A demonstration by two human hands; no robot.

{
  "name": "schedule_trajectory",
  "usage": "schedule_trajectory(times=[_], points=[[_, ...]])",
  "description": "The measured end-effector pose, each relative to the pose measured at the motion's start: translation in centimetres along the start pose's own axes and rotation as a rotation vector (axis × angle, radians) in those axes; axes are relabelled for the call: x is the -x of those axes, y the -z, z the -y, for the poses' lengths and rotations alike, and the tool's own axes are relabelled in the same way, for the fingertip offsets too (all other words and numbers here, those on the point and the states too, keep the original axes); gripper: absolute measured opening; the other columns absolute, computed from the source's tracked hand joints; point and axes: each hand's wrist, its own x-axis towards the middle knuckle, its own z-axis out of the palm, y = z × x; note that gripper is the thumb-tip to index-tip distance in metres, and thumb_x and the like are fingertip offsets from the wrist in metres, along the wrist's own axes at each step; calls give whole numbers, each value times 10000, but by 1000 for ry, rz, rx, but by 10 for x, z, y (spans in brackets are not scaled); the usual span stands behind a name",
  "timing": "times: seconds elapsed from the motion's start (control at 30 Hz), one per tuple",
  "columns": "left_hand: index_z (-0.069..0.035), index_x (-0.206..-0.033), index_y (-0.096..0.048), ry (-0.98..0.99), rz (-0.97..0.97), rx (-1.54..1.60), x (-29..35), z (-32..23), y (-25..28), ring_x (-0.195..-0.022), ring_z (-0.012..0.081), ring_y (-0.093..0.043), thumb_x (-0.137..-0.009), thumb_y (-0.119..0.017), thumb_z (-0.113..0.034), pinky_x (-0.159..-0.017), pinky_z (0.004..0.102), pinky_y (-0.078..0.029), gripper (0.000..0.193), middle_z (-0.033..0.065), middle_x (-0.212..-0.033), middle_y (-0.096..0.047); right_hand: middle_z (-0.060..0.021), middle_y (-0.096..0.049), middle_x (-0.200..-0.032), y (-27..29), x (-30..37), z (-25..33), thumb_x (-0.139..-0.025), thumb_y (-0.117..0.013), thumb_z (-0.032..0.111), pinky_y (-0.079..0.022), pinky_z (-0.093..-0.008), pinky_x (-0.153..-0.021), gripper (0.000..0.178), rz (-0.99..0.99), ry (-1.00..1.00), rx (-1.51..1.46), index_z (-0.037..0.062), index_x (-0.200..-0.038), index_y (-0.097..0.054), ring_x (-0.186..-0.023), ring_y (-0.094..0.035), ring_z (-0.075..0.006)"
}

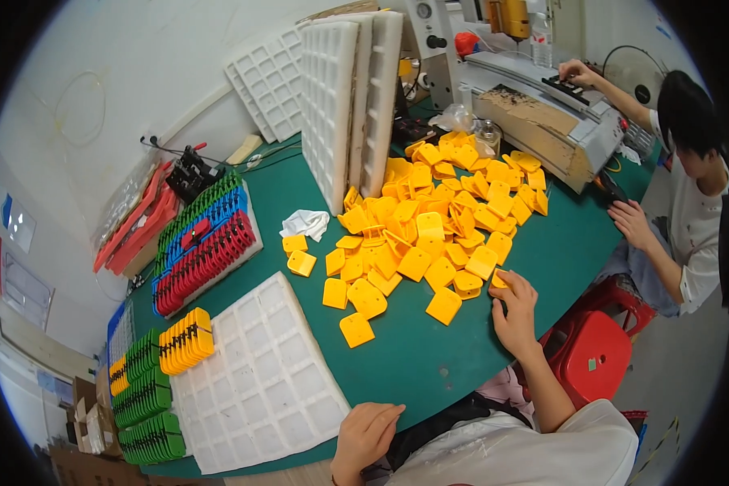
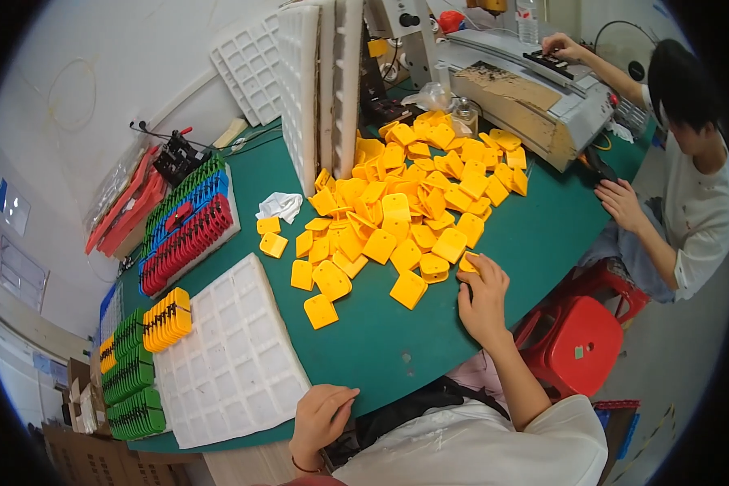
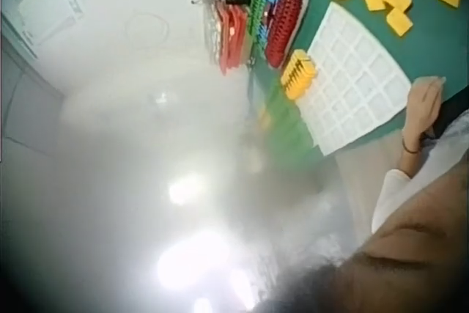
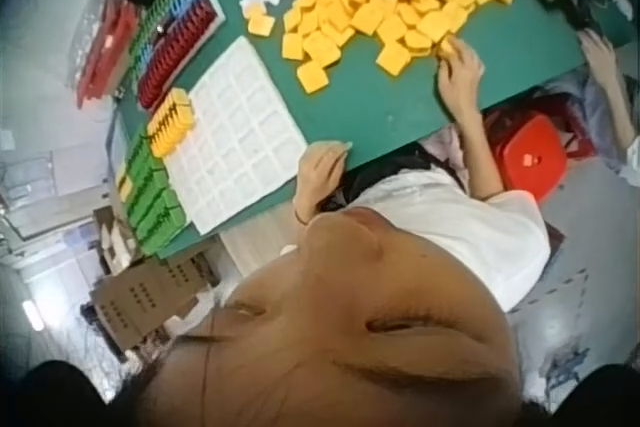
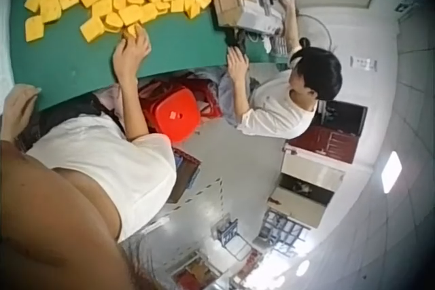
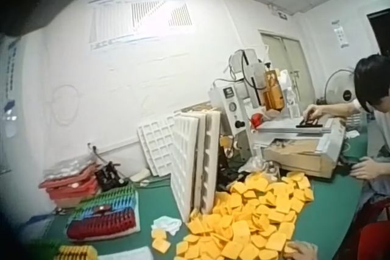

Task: The person assembles yellow plastic covers onto black electronic components by hand, then places the covered components into a white plastic tray.

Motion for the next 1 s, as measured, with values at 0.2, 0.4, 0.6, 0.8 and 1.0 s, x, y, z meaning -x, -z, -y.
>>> schedule_trajectory(times=[0.2,0.4,0.6,0.8,1.0], points=[[-34,-953,-635,-15,19,-44,-5,4,-1,-751,248,-601,-710,-636,23,-678,343,-489,250,79,-864,-621,-120,-497,-1229,-2,0,1,-741,-583,-4,-270,-413,-997,174,49,-36,-13,33,-910,-597,-1213,-413,-314],[-30,-963,-633,-119,39,-95,-24,-4,8,-783,228,-599,-716,-609,7,-684,333,-489,250,70,-892,-616,-112,-474,-1256,5,0,-5,-769,-582,1,-258,-419,-1014,108,60,-45,19,44,-868,-581,-1242,-386,-318],[-90,-993,-628,-378,-81,-463,-79,-34,71,-743,196,-579,-693,-626,-58,-631,288,-491,301,61,-937,-624,-119,-497,-1213,6,2,6,-751,-578,13,-266,-441,-992,85,39,26,19,53,-826,-583,-1221,-395,-342],[-73,-979,-564,-529,-465,-447,-101,-72,82,-641,261,-581,-719,-644,-65,-489,321,-462,272,148,-857,-630,-101,-533,-1183,16,-13,28,-758,-578,2,-287,-401,-989,115,41,182,-153,58,-857,-598,-1201,-428,-325],[-77,-985,-563,-411,-423,-424,-89,-72,71,-622,242,-575,-725,-654,-90,-491,308,-453,276,117,-826,-624,-106,-586,-1123,11,-27,44,-754,-563,-6,-353,-417,-980,115,101,348,-184,50,-834,-626,-1168,-474,-323]])
